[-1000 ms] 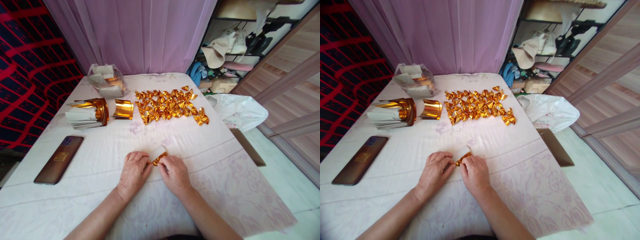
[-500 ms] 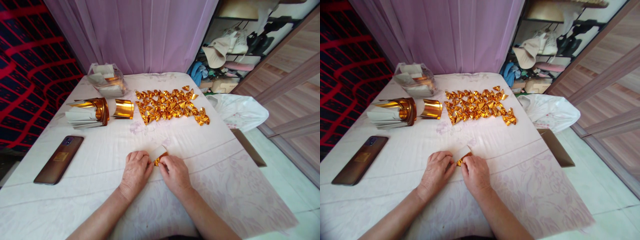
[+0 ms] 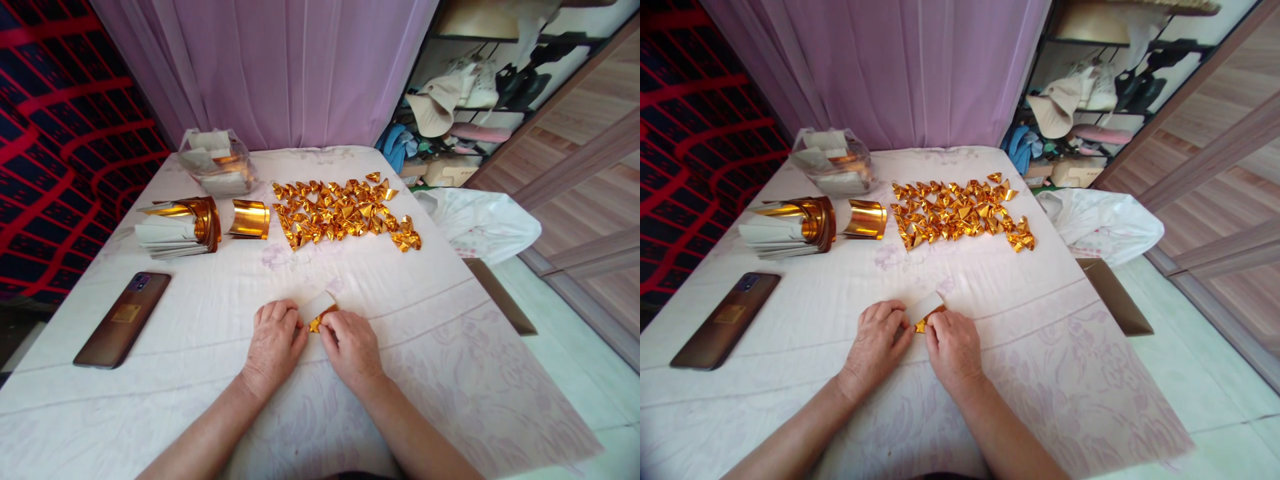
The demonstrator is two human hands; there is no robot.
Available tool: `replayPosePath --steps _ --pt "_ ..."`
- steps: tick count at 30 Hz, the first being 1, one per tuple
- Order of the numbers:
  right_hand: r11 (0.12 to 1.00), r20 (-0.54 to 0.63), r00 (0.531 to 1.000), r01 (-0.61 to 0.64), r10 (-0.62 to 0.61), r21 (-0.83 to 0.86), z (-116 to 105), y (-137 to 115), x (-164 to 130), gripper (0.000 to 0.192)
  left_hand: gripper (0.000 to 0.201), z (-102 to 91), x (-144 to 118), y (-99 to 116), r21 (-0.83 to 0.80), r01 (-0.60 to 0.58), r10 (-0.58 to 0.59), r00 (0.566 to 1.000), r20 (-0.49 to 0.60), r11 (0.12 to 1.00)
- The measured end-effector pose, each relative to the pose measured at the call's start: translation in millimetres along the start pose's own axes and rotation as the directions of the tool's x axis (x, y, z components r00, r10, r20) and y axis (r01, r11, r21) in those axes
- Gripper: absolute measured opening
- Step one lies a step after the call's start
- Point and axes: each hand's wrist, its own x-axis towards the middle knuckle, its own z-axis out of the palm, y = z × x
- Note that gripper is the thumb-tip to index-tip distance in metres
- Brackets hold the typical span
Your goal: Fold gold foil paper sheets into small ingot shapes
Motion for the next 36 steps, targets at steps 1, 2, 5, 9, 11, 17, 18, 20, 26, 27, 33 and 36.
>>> replayPosePath --steps 1,2,5,9,11,17,18,20,26,27,33,36 --pt "1.0 0.006 1.0 0.0 0.0 0.0 0.1 0.1 -0.1 0.015 0.006 0.4 0.3 -0.2 -0.01 0.008 -0.008 1.0 0.0 1.0" --pt "1.0 0.011 1.0 0.0 0.0 0.001 0.2 0.3 -0.2 0.014 0.006 0.7 0.6 -0.5 -0.021 0.017 -0.017 1.0 -0.001 1.0" --pt "1.0 0.018 1.0 0.0 0.0 0.005 0.3 0.6 -0.5 0.011 0.006 1.4 1.5 -1.4 -0.048 0.04 -0.041 0.999 -0.006 0.998" --pt "1.0 0.019 1.0 0.003 -0.003 0.0 0.9 0.7 -0.2 0.011 0.006 1.4 2.2 -2.0 -0.059 0.051 -0.051 0.999 0.007 0.997" --pt "1.0 0.017 1.0 0.005 -0.005 -0.006 1.3 0.5 0.3 0.011 0.005 1.6 2.2 -1.9 -0.054 0.052 -0.051 0.999 0.009 0.997" --pt "1.0 0.014 1.0 0.001 -0.001 -0.023 1.2 -0.4 1.2 0.01 0.009 3.9 2.1 -0.4 -0.023 0.06 -0.06 0.998 0.003 0.998" --pt "1.0 0.014 1.0 0.0 0.0 -0.024 1.0 -0.7 1.2 0.009 0.009 4.2 2.3 -0.1 -0.019 0.062 -0.061 0.998 0.006 0.998" --pt "1.0 0.019 1.0 -0.007 0.008 -0.023 0.5 -1.6 1.4 0.007 0.008 4.3 2.8 0.7 -0.016 0.066 -0.066 0.998 0.01 0.998" --pt "0.999 0.077 0.996 -0.05 0.05 -0.004 -2.1 -3.5 4.4 0.007 0.009 2.3 4.5 3.2 -0.026 0.081 -0.08 0.997 0.009 0.996" --pt "0.998 0.091 0.994 -0.057 0.056 0.01 -2.6 -2.8 5.0 0.006 0.008 1.8 4.6 3.3 -0.036 0.083 -0.083 0.997 0.012 0.996" --pt "0.988 0.145 0.989 -0.05 0.028 0.145 -5.2 8.4 6.9 0.015 0.003 0.2 4.6 1.1 -0.081 0.087 -0.085 0.996 0.025 0.993" --pt "0.979 0.157 0.988 -0.037 0.005 0.201 -6.4 13.9 7.4 0.02 0.004 -1.4 5.5 0.1 -0.088 0.096 -0.092 0.995 0.049 0.991"
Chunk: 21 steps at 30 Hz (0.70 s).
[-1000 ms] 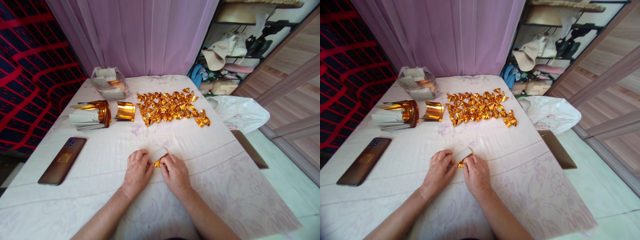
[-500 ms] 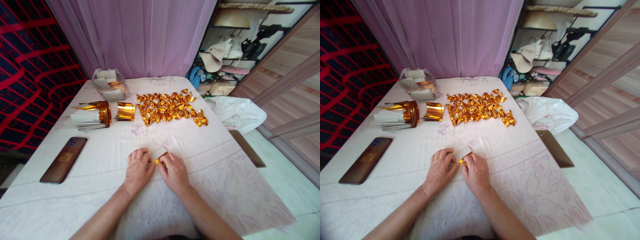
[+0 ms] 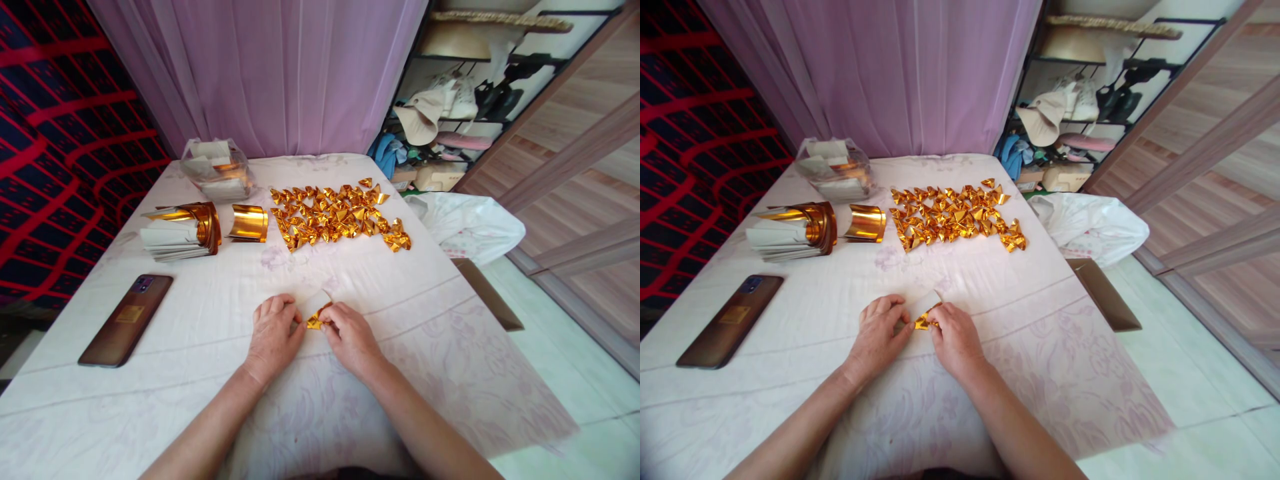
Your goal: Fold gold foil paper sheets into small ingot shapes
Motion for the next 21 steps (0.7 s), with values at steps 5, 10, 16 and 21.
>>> replayPosePath --steps 5,10,16,21 --pt "0.999 0.007 1.0 0.03 -0.03 0.031 -2.2 3.6 0.3 0.02 0.005 -3.3 3.1 -1.9 -0.023 0.011 -0.01 0.999 0.041 1.0" --pt "0.999 0.002 0.999 0.035 -0.035 0.012 -2.2 2.9 0.1 0.02 0.008 -5.2 0.8 -2.8 0.013 -0.028 0.027 1.0 0.014 1.0" --pt "0.999 -0.019 0.999 0.035 -0.035 0.003 -1.7 -0.4 1.0 0.022 0.015 -6.6 -16.1 9.9 0.208 -0.248 0.263 0.964 -0.046 0.946" --pt "1.0 -0.028 0.999 0.019 -0.019 -0.005 -1.0 -1.4 1.6 0.023 0.022 0.0 -22.7 20.1 0.281 -0.318 0.319 0.947 0.04 0.906"
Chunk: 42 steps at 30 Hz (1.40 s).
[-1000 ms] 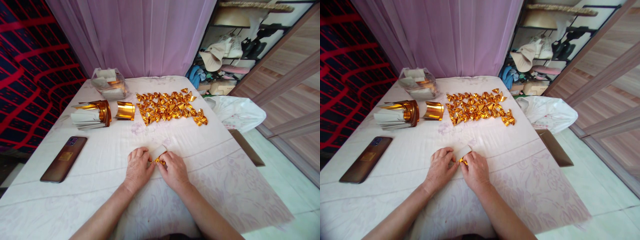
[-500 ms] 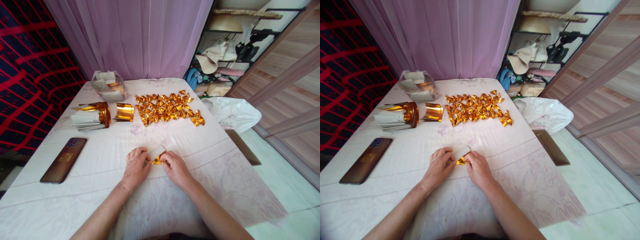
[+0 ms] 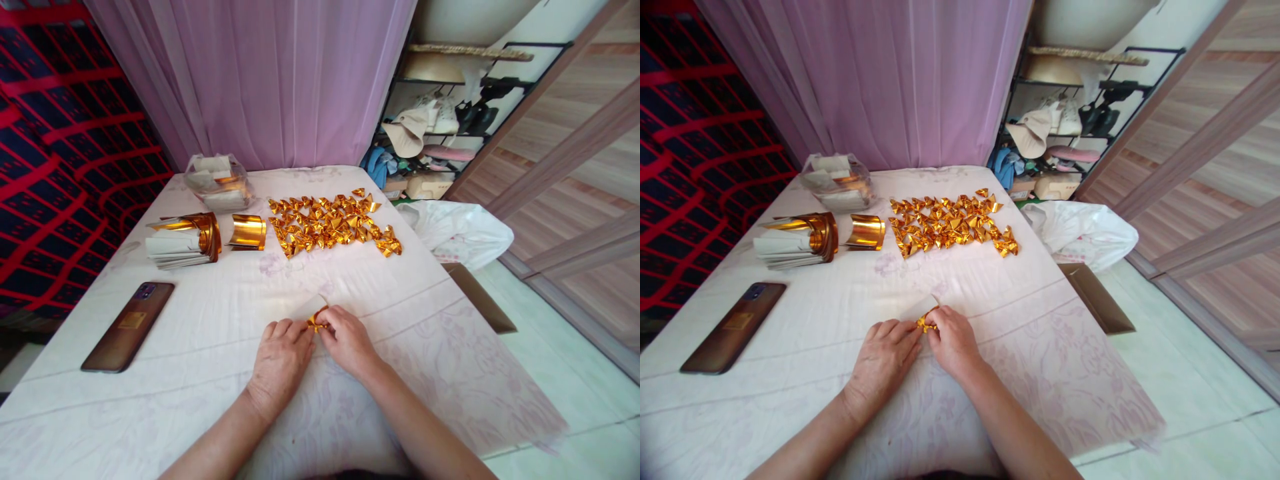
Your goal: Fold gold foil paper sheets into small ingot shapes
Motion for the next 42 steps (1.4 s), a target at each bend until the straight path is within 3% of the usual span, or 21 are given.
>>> replayPosePath --steps 5,9,21,27,35,42 --pt "0.997 0.038 0.997 0.074 -0.074 0.012 -8.9 5.6 0.2 0.033 0.03 4.0 -1.3 4.3 0.087 0.017 -0.016 1.0 -0.012 0.996" --pt "0.983 0.075 0.986 0.158 -0.151 -0.096 -22.1 16.5 -0.3 0.04 0.029 0.5 -0.6 3.0 0.102 0.0 0.002 1.0 -0.019 0.995" --pt "0.957 0.103 0.964 0.256 -0.243 -0.137 -20.8 12.8 -1.7 0.029 0.011 -14.0 23.0 -13.5 0.083 0.048 -0.048 0.999 0.001 0.995" --pt "0.946 0.156 0.952 0.286 -0.262 -0.154 -24.9 15.3 6.0 0.023 0.016 -13.4 32.5 -20.1 0.169 -0.01 0.004 0.999 0.039 0.986" --pt "0.886 0.241 0.917 0.378 -0.318 -0.269 -29.9 17.3 15.0 0.021 0.016 -6.4 32.6 -19.7 0.289 -0.105 0.107 0.994 0.012 0.951" --pt "0.82 0.127 0.883 0.467 -0.451 -0.33 -21.0 22.3 16.1 0.011 0.01 -8.1 26.1 -33.4 0.276 -0.164 0.169 0.986 0.004 0.947"
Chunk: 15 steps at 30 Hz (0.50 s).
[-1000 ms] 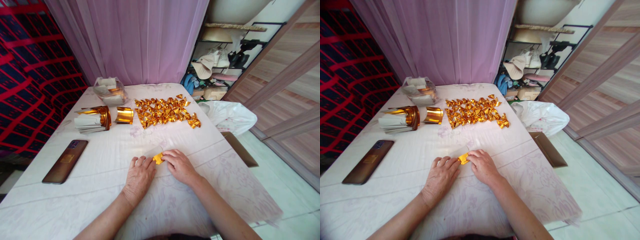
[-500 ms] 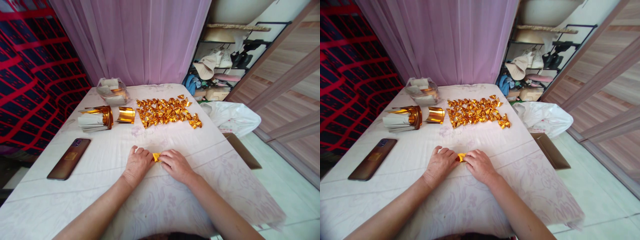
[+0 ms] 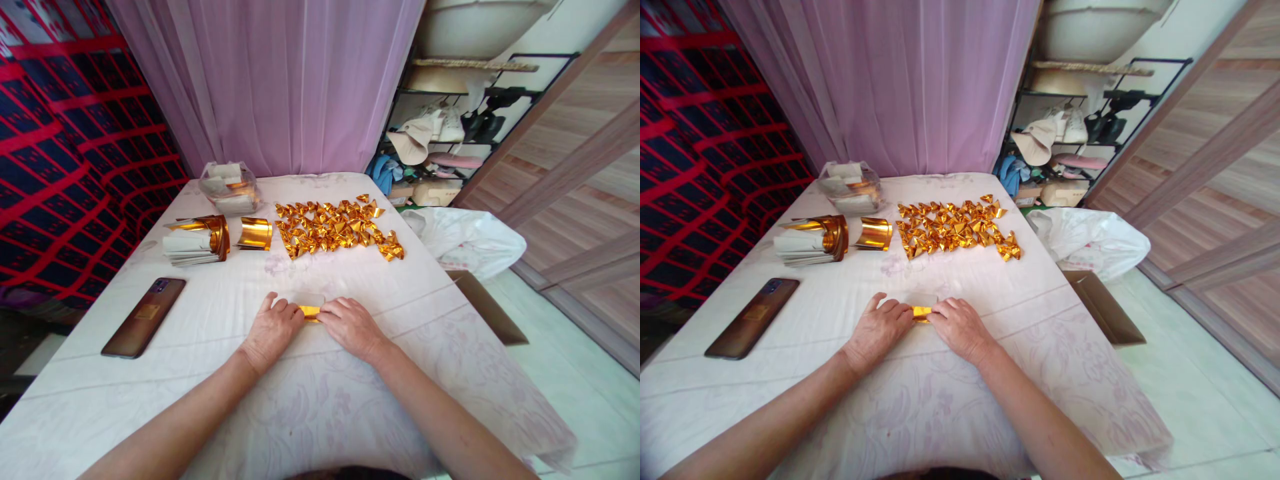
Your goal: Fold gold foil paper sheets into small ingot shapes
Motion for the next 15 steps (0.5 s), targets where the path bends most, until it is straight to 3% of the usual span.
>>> replayPosePath --steps 3,8,11,15 --pt "0.998 -0.063 0.996 0.063 -0.063 -0.002 5.4 -5.4 -1.1 0.009 0.009 -0.4 -8.2 -4.2 -0.107 0.072 -0.075 0.997 -0.021 0.992" --pt "0.994 -0.041 0.994 0.102 -0.1 0.032 7.5 -16.9 -1.5 0.011 0.01 -0.4 -16.1 2.9 -0.297 0.282 -0.288 0.957 0.025 0.912" --pt "0.996 -0.03 0.996 0.08 -0.079 0.039 7.8 -18.9 -1.3 0.008 0.008 1.3 -15.3 10.3 -0.307 0.391 -0.393 0.918 0.06 0.868" --pt "0.999 -0.02 1.0 -0.01 0.011 0.04 9.8 -19.7 0.0 0.008 0.005 2.4 -14.3 13.5 -0.335 0.415 -0.419 0.906 0.064 0.846"
